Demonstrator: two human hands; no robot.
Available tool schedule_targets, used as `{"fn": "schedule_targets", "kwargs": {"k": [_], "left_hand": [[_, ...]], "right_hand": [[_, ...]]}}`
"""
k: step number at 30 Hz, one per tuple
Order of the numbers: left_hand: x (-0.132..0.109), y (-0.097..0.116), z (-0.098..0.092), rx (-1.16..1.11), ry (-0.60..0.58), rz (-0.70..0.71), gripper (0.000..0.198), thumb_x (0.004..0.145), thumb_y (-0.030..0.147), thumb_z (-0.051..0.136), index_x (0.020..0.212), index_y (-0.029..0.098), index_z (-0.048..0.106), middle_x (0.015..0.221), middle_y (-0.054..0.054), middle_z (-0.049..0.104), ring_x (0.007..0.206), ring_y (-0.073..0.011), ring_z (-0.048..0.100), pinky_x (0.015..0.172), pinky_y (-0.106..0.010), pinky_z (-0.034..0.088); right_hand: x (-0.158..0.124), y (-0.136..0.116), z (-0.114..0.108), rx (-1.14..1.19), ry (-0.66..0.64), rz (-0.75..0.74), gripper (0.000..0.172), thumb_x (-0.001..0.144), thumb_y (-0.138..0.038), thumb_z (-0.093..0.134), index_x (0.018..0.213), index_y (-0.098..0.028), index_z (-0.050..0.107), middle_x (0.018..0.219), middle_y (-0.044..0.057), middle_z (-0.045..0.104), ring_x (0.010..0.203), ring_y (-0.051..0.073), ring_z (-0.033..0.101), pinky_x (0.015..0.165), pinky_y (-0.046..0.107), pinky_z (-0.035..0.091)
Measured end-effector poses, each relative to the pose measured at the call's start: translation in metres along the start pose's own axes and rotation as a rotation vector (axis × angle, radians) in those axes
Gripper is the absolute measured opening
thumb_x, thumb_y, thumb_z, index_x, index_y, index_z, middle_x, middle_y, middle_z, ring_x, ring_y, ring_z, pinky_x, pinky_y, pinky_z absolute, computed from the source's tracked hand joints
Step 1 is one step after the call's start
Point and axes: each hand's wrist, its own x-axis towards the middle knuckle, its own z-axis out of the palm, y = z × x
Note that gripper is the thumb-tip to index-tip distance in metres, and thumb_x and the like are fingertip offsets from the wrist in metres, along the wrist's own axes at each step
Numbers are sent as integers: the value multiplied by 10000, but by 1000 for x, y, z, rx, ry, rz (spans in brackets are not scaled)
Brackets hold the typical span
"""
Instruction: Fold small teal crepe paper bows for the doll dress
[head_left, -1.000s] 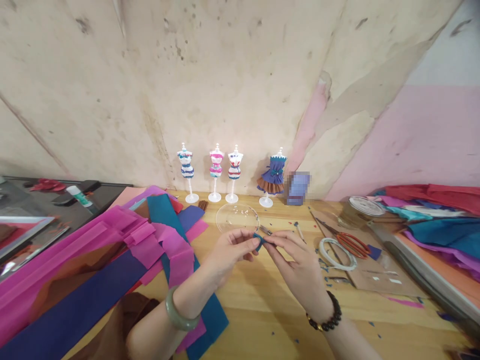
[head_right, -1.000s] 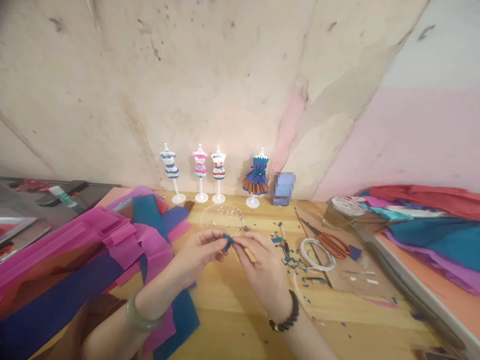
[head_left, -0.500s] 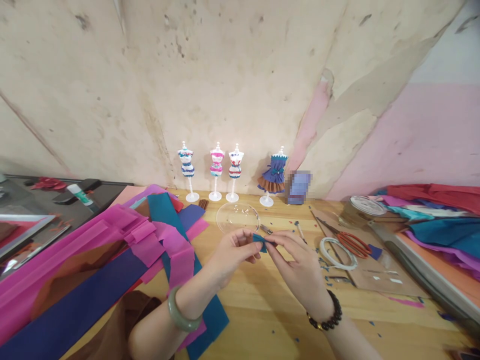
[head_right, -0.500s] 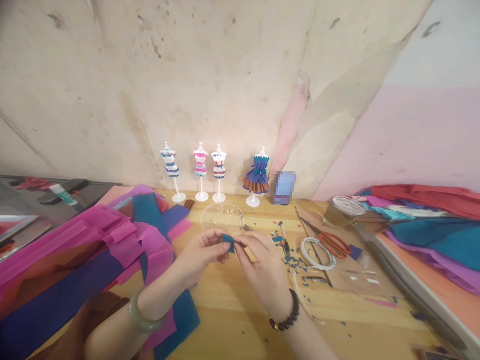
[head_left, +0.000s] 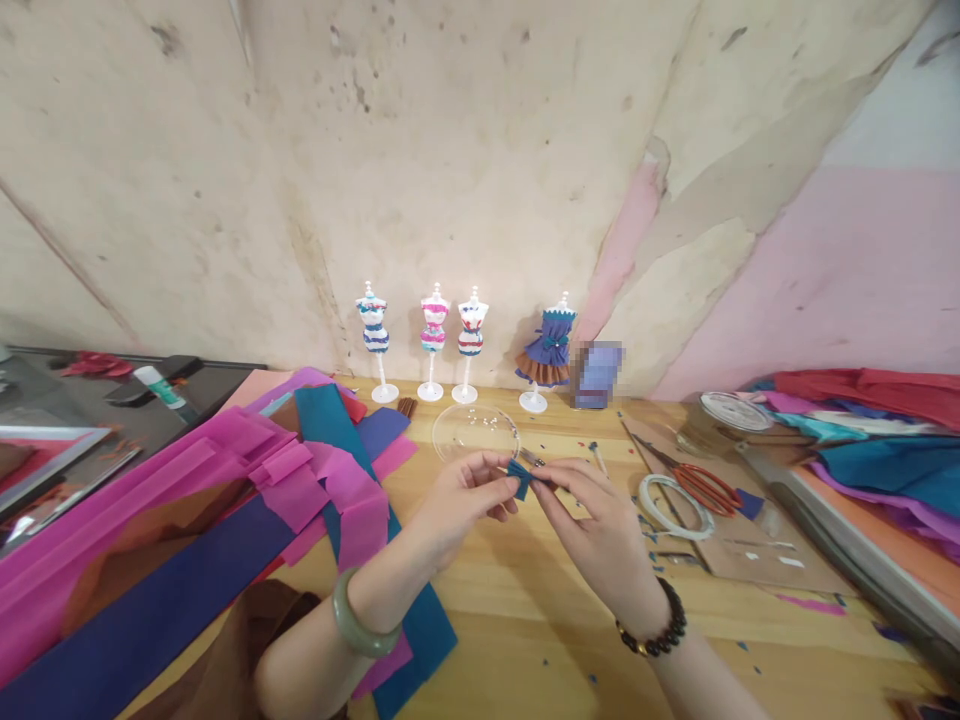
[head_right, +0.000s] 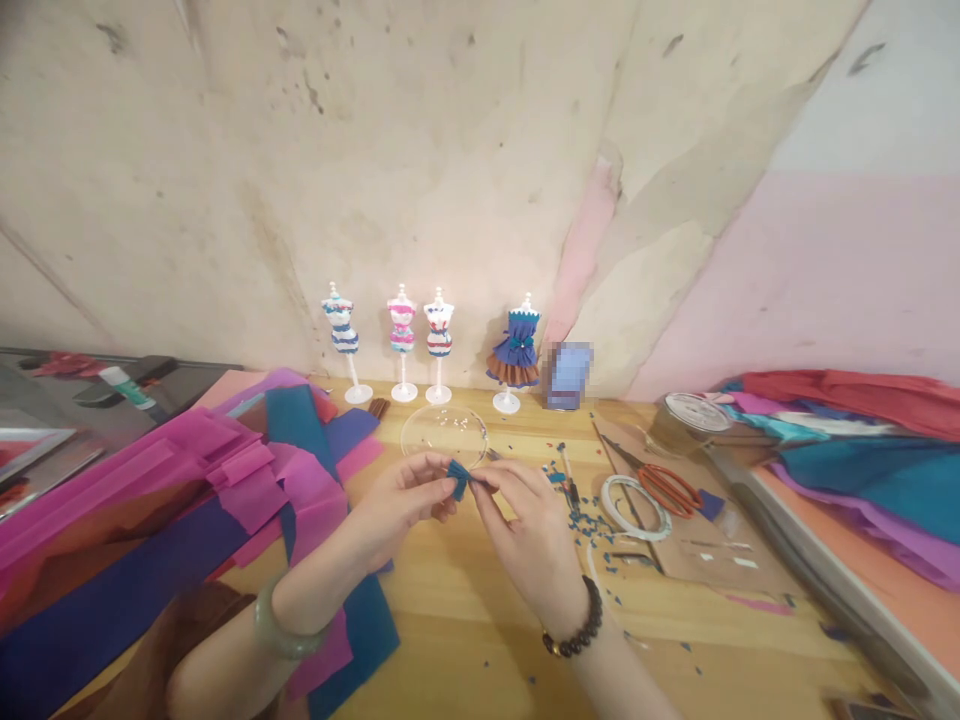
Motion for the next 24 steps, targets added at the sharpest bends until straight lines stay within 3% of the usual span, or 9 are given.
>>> {"fn": "schedule_targets", "kwargs": {"k": [8, 13, 16, 20, 24], "left_hand": [[1, 0, -5, 14, -46, 12, 390, 637, 411, 793, 905, 162, 660, 699, 4, 623, 615, -109, 575, 605, -249, 416], [-2, 2, -1, 72, -89, 58, 463, 618, 346, 816, 1023, 186, 660, 777, -5, 643, 692, -120, 580, 649, -252, 436], [-2, 2, 1, 184, -83, 83, 421, 601, 301, 822, 977, 176, 680, 790, -3, 640, 713, -118, 565, 675, -247, 435], [1, -2, 1, 224, -74, 130, 262, 670, 350, 759, 854, 169, 712, 793, -22, 674, 734, -137, 587, 708, -263, 437], [2, -3, 0, 173, 25, 169, 205, 637, 329, 760, 761, 173, 714, 745, -19, 690, 682, -132, 584, 678, -260, 443]], "right_hand": [[1, -3, 0, 120, -46, 85, 136, 873, -200, 578, 953, -222, 686, 896, 64, 709, 851, 197, 653, 785, 349, 526], [7, -8, -3, 345, -21, 413, 123, 804, -297, 632, 846, -193, 683, 804, 63, 718, 718, 190, 663, 680, 324, 550], [9, -12, -2, 533, -68, 570, 162, 771, -334, 649, 828, -184, 675, 790, 61, 730, 689, 183, 672, 670, 316, 561], [7, -16, 2, 621, -137, 605, 180, 749, -349, 676, 822, -185, 683, 769, 53, 728, 688, 171, 663, 678, 306, 561], [5, -16, 3, 652, -177, 632, 211, 744, -384, 694, 800, -181, 680, 719, 40, 707, 640, 154, 645, 650, 287, 553]]}}
